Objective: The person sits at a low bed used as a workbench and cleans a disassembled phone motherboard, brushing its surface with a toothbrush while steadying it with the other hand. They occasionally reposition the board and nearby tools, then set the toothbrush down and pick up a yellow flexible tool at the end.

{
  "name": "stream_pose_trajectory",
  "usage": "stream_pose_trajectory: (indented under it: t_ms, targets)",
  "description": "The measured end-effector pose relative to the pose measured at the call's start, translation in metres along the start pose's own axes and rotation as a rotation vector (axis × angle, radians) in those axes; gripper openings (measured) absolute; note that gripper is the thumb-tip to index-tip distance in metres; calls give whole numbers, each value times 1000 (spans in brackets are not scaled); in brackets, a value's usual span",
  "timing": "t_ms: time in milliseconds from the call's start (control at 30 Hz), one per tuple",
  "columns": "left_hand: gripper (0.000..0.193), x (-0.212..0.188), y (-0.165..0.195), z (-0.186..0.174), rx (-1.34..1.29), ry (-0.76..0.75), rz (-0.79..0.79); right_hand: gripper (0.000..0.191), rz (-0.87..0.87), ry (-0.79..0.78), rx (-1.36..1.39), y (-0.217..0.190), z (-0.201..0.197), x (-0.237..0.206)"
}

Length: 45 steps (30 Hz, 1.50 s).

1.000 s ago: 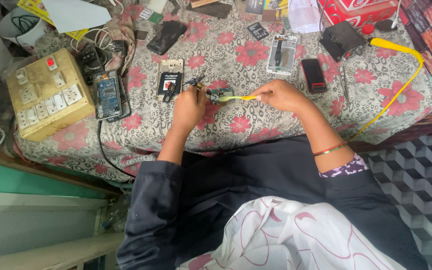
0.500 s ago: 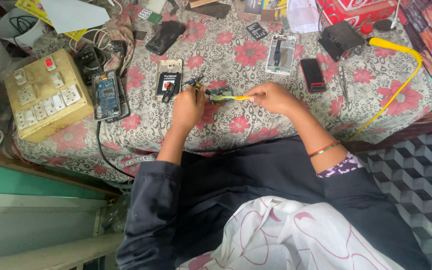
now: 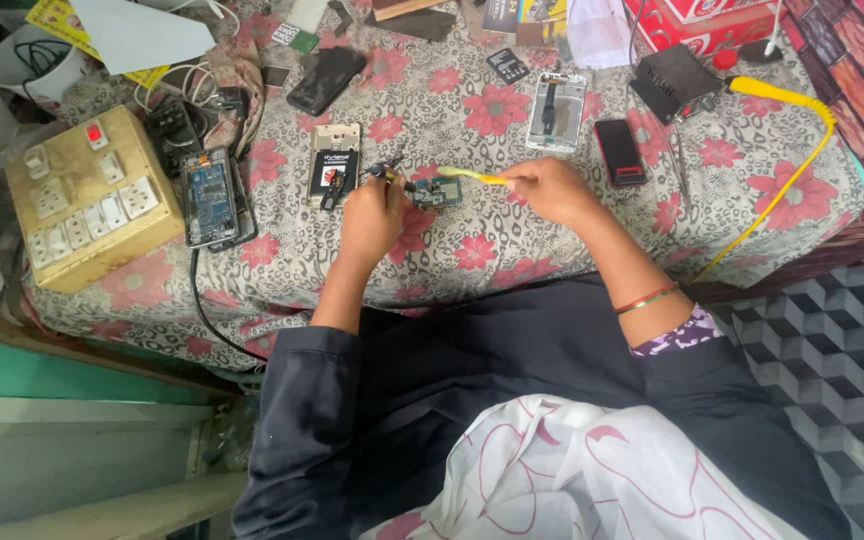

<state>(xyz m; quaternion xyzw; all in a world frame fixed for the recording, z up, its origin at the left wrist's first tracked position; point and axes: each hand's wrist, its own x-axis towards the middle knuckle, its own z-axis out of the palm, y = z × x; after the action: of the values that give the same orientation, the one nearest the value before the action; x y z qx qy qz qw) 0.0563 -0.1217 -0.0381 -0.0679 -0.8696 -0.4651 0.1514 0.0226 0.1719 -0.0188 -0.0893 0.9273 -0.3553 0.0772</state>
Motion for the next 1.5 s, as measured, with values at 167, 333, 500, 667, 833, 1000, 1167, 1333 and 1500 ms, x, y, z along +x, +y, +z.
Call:
stream_pose_trajectory:
  t_ms: [167,333,500,667,833,1000,1167,1333,1500]
  targets:
    - [27,0,3,-3,-5,-25,-33,27,-16,-49,-78,-22,24,-3]
    - [25,-1,5,-4,-24,-37,-57,26,-6,68,-57,-17,14,0]
    - [24,0,1,-2,-12,-29,-38,27,9,-28,39,-13,22,0]
    - [24,-1,-1,0,-21,-17,-27,27,73,111,-66,-6,15,4]
    - [22,-3,4,-1,-68,-17,-15,29,-50,-17,46,0,14,3]
    - [25,-8,11,-5,-42,-60,-66,29,37,-74,-26,7,9,0]
    - [26,-13,13,-5,-44,-22,-38,22,-21,122,-179,12,-6,-7]
    - [30,-16,9,-5,14,30,-29,26,-35,149,-278,0,2,-13]
    - [24,-22,1,-3,-50,37,-102,28,-134,194,-248,-11,19,-23]
